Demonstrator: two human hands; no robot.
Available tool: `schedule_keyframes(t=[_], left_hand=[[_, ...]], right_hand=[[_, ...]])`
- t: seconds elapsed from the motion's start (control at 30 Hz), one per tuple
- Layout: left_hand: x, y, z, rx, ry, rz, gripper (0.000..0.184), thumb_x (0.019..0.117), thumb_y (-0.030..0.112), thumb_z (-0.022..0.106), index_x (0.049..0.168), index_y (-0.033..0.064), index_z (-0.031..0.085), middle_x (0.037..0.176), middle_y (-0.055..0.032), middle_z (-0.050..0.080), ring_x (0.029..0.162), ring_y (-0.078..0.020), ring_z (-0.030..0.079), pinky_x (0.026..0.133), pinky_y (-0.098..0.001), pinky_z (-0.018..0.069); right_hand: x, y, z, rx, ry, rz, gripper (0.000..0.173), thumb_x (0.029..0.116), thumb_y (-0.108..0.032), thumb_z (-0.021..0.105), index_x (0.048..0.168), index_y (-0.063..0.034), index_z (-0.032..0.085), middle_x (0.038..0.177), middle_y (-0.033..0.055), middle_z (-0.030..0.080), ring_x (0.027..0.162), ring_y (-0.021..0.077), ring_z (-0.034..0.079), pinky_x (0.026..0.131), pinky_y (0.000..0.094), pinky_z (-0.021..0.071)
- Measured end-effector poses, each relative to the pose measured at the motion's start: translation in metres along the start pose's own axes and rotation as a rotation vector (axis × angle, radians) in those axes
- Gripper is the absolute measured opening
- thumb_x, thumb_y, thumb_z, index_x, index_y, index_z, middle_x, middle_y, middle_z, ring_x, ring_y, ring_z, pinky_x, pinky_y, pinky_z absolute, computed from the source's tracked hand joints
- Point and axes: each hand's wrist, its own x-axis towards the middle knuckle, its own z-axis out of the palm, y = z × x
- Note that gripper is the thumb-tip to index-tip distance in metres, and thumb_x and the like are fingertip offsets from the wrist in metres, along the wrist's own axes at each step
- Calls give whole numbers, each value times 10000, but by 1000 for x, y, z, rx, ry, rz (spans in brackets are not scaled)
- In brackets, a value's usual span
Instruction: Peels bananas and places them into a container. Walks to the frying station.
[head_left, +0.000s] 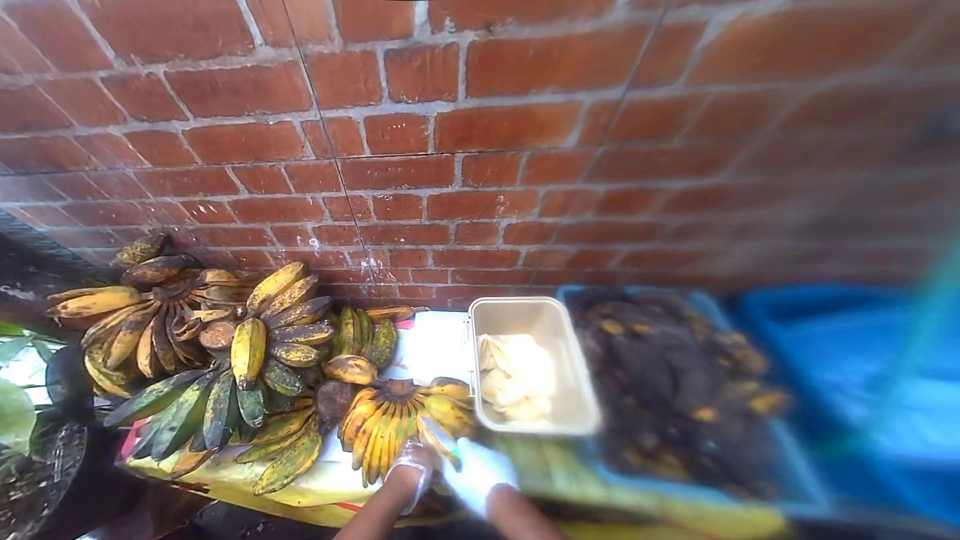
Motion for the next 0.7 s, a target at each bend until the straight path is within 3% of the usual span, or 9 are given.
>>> schedule_keyframes(t=[0.13, 0.2, 0.27, 0.33, 0.37, 0.43, 0.5, 0.6, 0.7], left_hand=[[-12, -2, -10, 316, -56, 92, 456, 996, 190, 586, 1406, 2, 521, 1382, -188, 589, 1294, -305, 569, 1081, -477, 481], [-11, -12, -14, 204, -66, 118, 434, 995, 138, 576, 1404, 3, 520, 1372, -170, 599, 1274, -272, 584, 1059, -438, 504], [-7, -24, -14, -246, -77, 75, 363, 1036, 121, 511, 1383, 14, 516, 1288, -179, 621, 1138, -273, 644, 918, -454, 573], [-13, -26, -21, -332, -97, 70, 343, 1003, 144, 564, 1326, 28, 571, 1215, -182, 648, 1092, -292, 644, 912, -493, 551], [-18, -25, -26, -269, -105, 80, 336, 961, 124, 603, 1283, 29, 597, 1165, -174, 658, 1055, -287, 644, 892, -491, 543], [-21, -26, -34, -151, -146, 81, 325, 901, 107, 639, 1220, 47, 628, 1096, -145, 667, 998, -265, 647, 853, -481, 547], [-19, -35, -40, -242, -206, 90, 295, 916, 111, 631, 1202, 41, 613, 1029, -132, 659, 910, -242, 646, 781, -448, 552], [-22, -48, -61, -50, -254, 234, 423, 997, 191, 611, 1368, 2, 538, 1212, -181, 644, 1084, -271, 644, 947, -458, 540], [-21, -60, -71, 165, -100, 313, 421, 994, 230, 605, 1353, 13, 575, 1212, -195, 664, 1093, -300, 662, 977, -499, 534]], right_hand=[[0, 4, -4, 127, 6, 33, 547, 983, -591, 478, 1255, -141, 626, 1153, 109, 718, 1130, 294, 686, 935, 547, 555], [-1, 10, -9, 280, -11, -12, 439, 1010, -459, 526, 1221, -99, 663, 1162, 140, 704, 1147, 302, 663, 985, 540, 527], [-1, 14, -12, 449, -26, -62, 387, 1044, -353, 523, 1200, -37, 682, 1154, 171, 698, 1126, 300, 660, 1005, 517, 511], [2, 19, -6, 653, -46, -55, 334, 1057, -315, 514, 1146, -47, 694, 1003, 117, 707, 874, 215, 673, 811, 427, 561], [1, 19, -2, 790, -78, -38, 308, 1063, -311, 507, 1123, -59, 674, 877, 74, 674, 656, 153, 593, 604, 345, 510], [-5, 19, 1, 1094, -197, 1, 258, 1065, -290, 495, 1118, -75, 627, 798, 37, 666, 470, 90, 473, 436, 255, 411], [-10, 23, 5, 1288, -293, -4, 221, 1060, -250, 498, 1121, -71, 613, 818, 43, 681, 446, 69, 452, 412, 226, 392], [-17, 26, 7, 1368, -394, -21, 163, 1041, -184, 504, 1121, -72, 591, 834, 42, 666, 448, 55, 438, 408, 205, 382], [-20, 24, 9, 1361, -431, -27, 153, 1029, -163, 520, 1131, -68, 582, 808, 40, 649, 438, 53, 436, 397, 202, 383]])
